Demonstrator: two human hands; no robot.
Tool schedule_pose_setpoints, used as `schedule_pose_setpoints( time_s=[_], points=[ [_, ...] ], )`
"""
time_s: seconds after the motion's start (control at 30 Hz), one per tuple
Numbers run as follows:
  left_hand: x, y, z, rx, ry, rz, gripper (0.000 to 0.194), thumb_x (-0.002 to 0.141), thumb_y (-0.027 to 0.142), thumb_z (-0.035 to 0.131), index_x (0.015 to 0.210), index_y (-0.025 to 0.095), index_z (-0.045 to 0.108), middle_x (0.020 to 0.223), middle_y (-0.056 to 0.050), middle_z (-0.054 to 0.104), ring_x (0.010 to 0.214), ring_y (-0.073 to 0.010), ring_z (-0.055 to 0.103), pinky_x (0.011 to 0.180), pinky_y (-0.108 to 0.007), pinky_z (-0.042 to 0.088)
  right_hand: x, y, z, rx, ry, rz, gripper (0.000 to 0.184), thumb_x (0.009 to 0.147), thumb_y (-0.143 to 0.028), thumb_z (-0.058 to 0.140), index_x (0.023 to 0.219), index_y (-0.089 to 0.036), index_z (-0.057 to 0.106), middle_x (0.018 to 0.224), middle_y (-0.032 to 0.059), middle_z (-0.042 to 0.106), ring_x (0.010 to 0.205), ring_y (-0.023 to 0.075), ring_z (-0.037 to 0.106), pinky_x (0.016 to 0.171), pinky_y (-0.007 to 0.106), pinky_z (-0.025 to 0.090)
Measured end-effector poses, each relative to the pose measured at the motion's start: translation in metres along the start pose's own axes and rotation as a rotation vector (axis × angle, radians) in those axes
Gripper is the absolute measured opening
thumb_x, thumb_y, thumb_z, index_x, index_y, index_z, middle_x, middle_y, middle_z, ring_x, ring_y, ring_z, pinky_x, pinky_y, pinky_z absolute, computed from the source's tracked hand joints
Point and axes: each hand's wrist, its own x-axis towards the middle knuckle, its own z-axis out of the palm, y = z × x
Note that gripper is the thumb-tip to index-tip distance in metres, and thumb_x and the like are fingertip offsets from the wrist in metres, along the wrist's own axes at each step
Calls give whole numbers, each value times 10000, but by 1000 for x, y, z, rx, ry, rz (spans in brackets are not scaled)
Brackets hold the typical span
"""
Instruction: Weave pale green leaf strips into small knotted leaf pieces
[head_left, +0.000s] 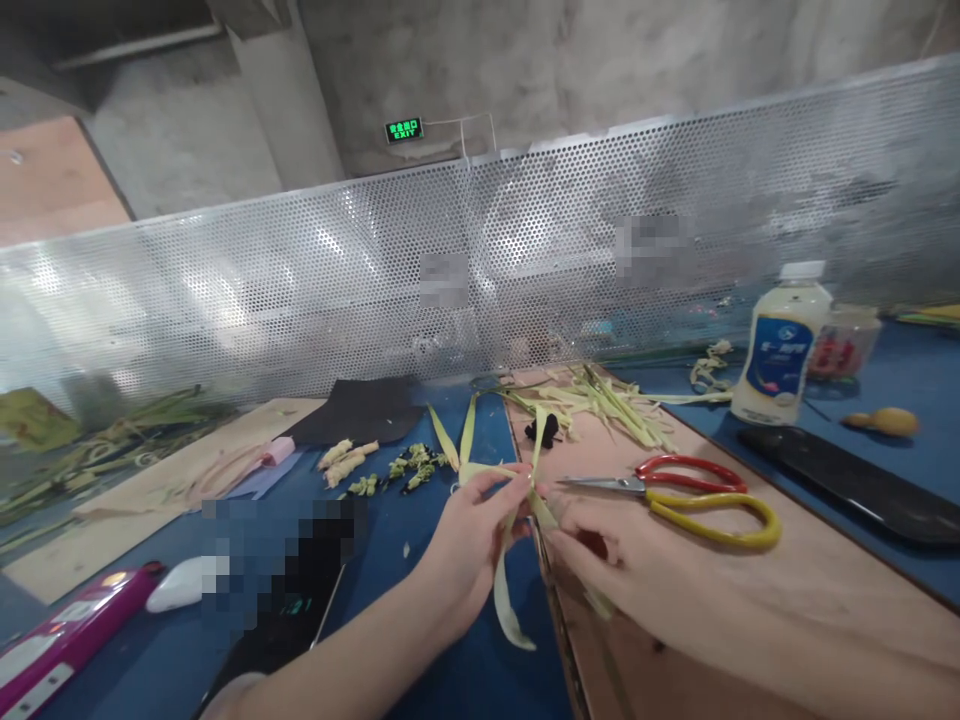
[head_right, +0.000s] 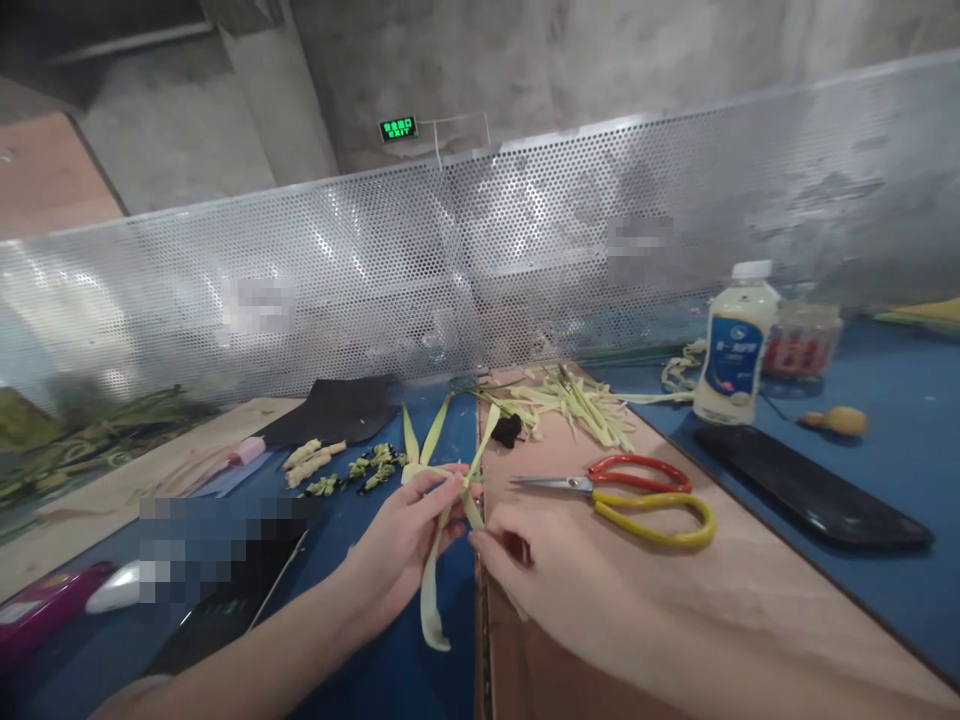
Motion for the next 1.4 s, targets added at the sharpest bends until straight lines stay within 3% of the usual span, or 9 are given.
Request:
schedule_pose_setpoints(
  time_s=[0.3,0.53,0.7,0.8,0.9,1.0,1.13,1.27,1.4],
  points=[
    [3,0,-1,57,-16,124,211,629,195,753,805,118,668,693,-20,631,598,-65,519,536,-164,381,1,0,-16,494,-89,141,313,860,-329,417,585,-178,424,544,-44,419,506,82,375,474,210,276],
    [0,3,2,56,-4,146,162,643,188,738,772,123,664,624,4,593,561,-60,503,532,-173,395,7,-4,-25,432,-105,117,330,826,-328,409,534,-202,319,427,-74,298,393,71,295,424,222,240],
    [1,5,1,8,28,105,198,615,187,756,778,128,660,620,8,598,566,-63,527,545,-170,425,12,7,-27,161,104,-45,291,811,-246,410,525,-204,375,471,-39,385,434,97,382,434,240,309],
    [3,5,0,-28,87,125,204,613,182,759,776,121,651,642,-1,613,590,-69,552,546,-160,444,8,13,-25,-25,364,-159,132,790,-215,462,681,-213,536,718,35,571,725,191,538,678,342,426],
    [5,5,0,-93,88,122,182,635,152,743,780,111,641,675,-18,634,616,-75,579,605,-168,484,-2,10,-19,-177,479,-381,152,786,-184,504,875,-249,608,938,56,596,910,234,518,838,411,376],
    [3,5,2,-133,106,117,161,648,104,723,779,101,631,713,-41,656,641,-87,605,668,-187,514,-9,-1,-8,-210,278,-438,163,816,-187,497,895,-236,632,828,45,626,754,192,557,697,341,430],
    [-2,3,8,-105,78,110,172,663,100,713,807,109,620,712,-53,672,629,-98,623,622,-178,524,-3,-20,3,-1,-34,-49,172,796,-343,557,735,-194,617,568,0,570,493,127,493,446,240,363],
    [-6,-1,12,-67,60,65,191,660,109,720,820,117,617,708,-51,683,625,-98,639,612,-159,527,6,-38,-2,296,-196,166,368,842,-309,451,496,-183,443,417,-42,450,377,73,399,385,193,301],
    [-6,-2,11,-59,83,51,188,666,111,714,828,122,619,744,-62,696,659,-118,657,650,-178,540,5,-48,-13,420,-322,357,389,844,-260,411,466,-185,365,338,-76,346,289,50,298,337,173,259]
  ],
)
